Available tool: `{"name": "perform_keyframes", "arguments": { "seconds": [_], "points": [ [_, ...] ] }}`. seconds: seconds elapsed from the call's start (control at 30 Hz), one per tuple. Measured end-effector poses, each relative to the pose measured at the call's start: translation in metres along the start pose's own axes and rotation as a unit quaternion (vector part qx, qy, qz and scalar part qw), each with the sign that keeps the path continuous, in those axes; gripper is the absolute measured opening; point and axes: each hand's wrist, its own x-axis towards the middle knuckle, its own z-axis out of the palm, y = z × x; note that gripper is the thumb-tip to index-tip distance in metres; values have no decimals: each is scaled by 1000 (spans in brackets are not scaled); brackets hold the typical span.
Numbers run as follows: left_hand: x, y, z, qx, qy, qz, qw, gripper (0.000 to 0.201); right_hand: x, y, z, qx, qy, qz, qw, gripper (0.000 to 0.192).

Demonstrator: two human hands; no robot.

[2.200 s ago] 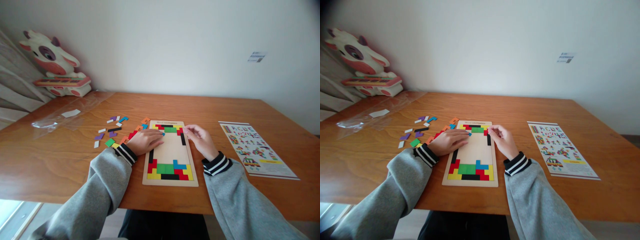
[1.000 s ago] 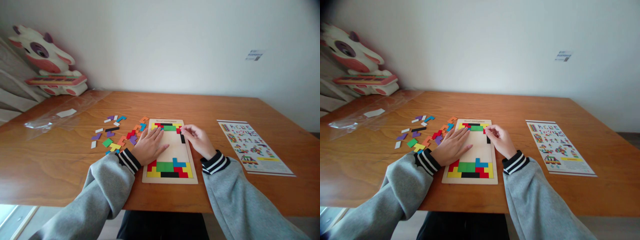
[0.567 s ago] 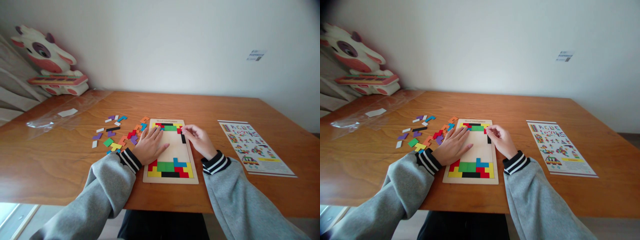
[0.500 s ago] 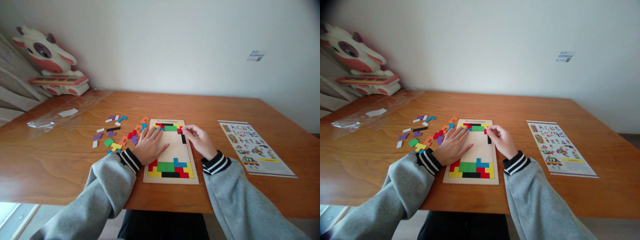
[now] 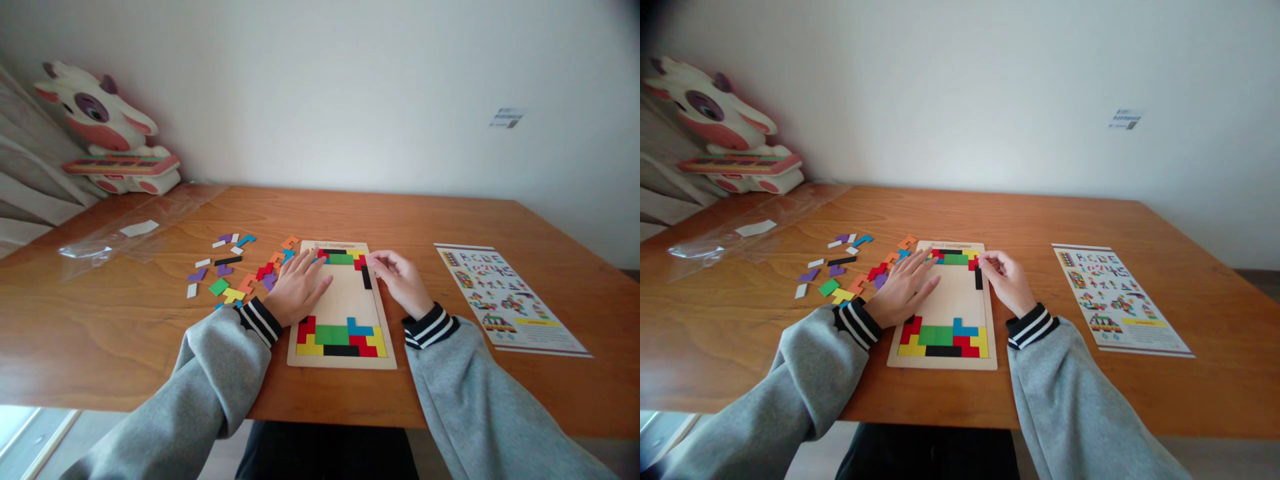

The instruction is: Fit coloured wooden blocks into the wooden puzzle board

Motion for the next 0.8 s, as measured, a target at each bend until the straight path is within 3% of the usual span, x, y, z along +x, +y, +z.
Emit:
{"name": "perform_keyframes", "arguments": {
  "seconds": [0.13, 0.23, 0.37, 0.53, 0.8],
  "points": [
    [6, -16, -14, -60, 114, -2, 992, 39, 2, 2, -2, 11, 15, -1, 1000, 40],
    [5, -34, -21, -52, 161, -5, 986, 33, 3, 2, -2, 15, 20, 1, 1000, 40],
    [0, -52, -26, -32, 144, 23, 989, 30, 4, 5, -3, 18, 41, -3, 999, 42],
    [-3, -56, -27, -41, 107, 68, 991, 25, 4, 5, -3, -12, 56, -7, 998, 43],
    [-5, -46, -24, -55, 83, 151, 984, 22, -3, -4, 3, -8, -18, 17, 1000, 43]
  ]
}}
